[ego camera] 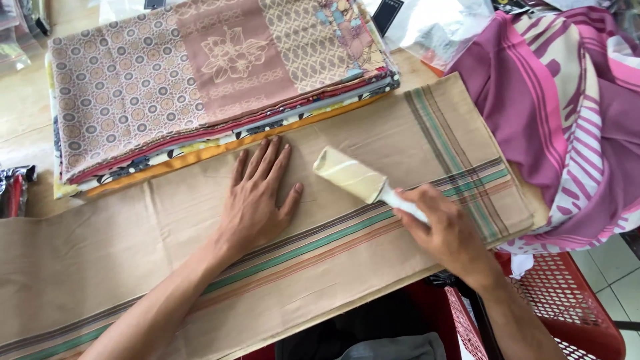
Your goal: Using a lint roller to remove lint and dust from a piece of fabric on a table
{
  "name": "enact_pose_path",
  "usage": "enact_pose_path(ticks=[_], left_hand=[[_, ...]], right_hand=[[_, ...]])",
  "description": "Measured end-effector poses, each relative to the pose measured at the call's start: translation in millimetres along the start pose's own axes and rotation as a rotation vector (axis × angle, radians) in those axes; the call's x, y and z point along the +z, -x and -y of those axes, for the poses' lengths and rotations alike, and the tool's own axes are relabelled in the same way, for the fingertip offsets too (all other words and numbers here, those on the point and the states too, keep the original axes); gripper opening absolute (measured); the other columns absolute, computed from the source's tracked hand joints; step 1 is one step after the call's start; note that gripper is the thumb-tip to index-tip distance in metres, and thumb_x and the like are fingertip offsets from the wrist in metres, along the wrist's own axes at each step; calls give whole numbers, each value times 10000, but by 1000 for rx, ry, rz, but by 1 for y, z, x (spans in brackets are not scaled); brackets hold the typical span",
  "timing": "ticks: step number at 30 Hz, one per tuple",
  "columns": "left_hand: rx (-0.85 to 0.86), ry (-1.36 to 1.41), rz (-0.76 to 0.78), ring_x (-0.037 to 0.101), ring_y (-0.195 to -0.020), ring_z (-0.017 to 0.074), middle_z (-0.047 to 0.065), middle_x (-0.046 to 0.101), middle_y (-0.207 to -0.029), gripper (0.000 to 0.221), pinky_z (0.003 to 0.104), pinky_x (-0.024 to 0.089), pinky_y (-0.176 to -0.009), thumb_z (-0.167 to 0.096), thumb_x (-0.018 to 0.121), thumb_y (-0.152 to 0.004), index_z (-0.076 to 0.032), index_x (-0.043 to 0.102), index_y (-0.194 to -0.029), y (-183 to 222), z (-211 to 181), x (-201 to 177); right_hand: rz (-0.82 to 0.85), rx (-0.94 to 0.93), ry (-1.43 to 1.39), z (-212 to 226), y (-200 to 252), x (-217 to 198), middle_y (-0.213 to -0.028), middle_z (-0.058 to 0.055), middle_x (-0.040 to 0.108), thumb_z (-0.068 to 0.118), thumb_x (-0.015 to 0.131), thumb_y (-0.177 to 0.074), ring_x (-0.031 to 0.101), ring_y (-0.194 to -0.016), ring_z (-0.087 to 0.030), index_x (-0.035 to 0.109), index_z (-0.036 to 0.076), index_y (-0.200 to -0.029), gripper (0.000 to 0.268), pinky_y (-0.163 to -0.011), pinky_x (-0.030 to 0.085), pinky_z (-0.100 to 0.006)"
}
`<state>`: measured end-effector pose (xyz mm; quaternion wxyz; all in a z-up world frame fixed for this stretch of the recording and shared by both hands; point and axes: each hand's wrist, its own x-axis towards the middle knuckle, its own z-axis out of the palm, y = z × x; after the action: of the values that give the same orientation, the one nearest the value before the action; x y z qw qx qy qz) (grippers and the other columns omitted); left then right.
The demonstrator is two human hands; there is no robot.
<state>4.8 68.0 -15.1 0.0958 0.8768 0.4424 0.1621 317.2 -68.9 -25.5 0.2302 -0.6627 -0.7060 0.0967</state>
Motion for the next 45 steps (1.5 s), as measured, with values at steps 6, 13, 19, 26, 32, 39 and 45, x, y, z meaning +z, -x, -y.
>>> enact_pose_path(ticks=[6, 13, 19, 26, 32, 39, 45], left_hand=[[59, 25, -33, 238, -1564, 275, 149, 292, -1679, 706, 469, 65, -1278, -471, 397, -1036, -53, 331, -1601, 0, 3, 2], [61, 21, -46, 266, -1554, 284, 155, 323, -1669, 696, 479, 96, -1272, -449, 427, -1027, -45, 358, -1589, 0, 3, 0], [58, 40, -30, 241, -1564, 273, 152, 292, -1680, 700, 476, 76, -1275, -464, 411, -1040, -53, 333, -1601, 0, 3, 1], [63, 31, -46, 261, -1556, 299, 166, 307, -1672, 700, 501, 96, -1269, -449, 430, -1028, -37, 356, -1589, 1, 3, 3], [68, 19, -34, 237, -1565, 293, 158, 295, -1680, 717, 495, 101, -1272, -434, 454, -1008, -51, 332, -1602, 1, 6, 4], [60, 38, -35, 221, -1569, 282, 163, 307, -1673, 669, 490, 101, -1272, -377, 418, -1012, -48, 354, -1591, 1, 3, 1], [59, 55, -48, 246, -1561, 290, 164, 327, -1665, 672, 502, 106, -1269, -375, 438, -1001, -51, 365, -1585, 1, 3, 3]], right_hand=[[-242, 204, 269, -39, -42, -40, -1074, -255, 661, 110, 641, -1092, 678, -857, -380, 605, -42, -1282, 246, -624, 546, -481], [-191, 40, 4, 3, -15, -22, -1171, -235, 700, 95, 671, -996, 710, -1013, -367, 579, -55, -1311, 361, -880, 593, -444], [127, 34, -63, 1, -11, -23, -1106, -99, 680, 244, 691, -930, 715, -920, -257, 615, 96, -1267, 376, -803, 645, -387], [-276, 224, 224, -21, -33, -35, -1096, -288, 649, 64, 661, -1096, 682, -847, -403, 568, -65, -1303, 261, -598, 579, -491], [138, -59, -181, 18, -3, -13, -1120, -114, 707, 142, 746, -892, 726, -859, -219, 583, 95, -1291, 434, -754, 663, -305], [-141, 115, 68, -18, -29, -38, -1127, -216, 679, 130, 637, -1058, 683, -954, -359, 608, -53, -1258, 272, -812, 546, -473], [-206, 130, 120, -16, -18, -32, -1044, -189, 661, 86, 695, -1040, 650, -811, -285, 596, -42, -1267, 280, -656, 564, -407]])
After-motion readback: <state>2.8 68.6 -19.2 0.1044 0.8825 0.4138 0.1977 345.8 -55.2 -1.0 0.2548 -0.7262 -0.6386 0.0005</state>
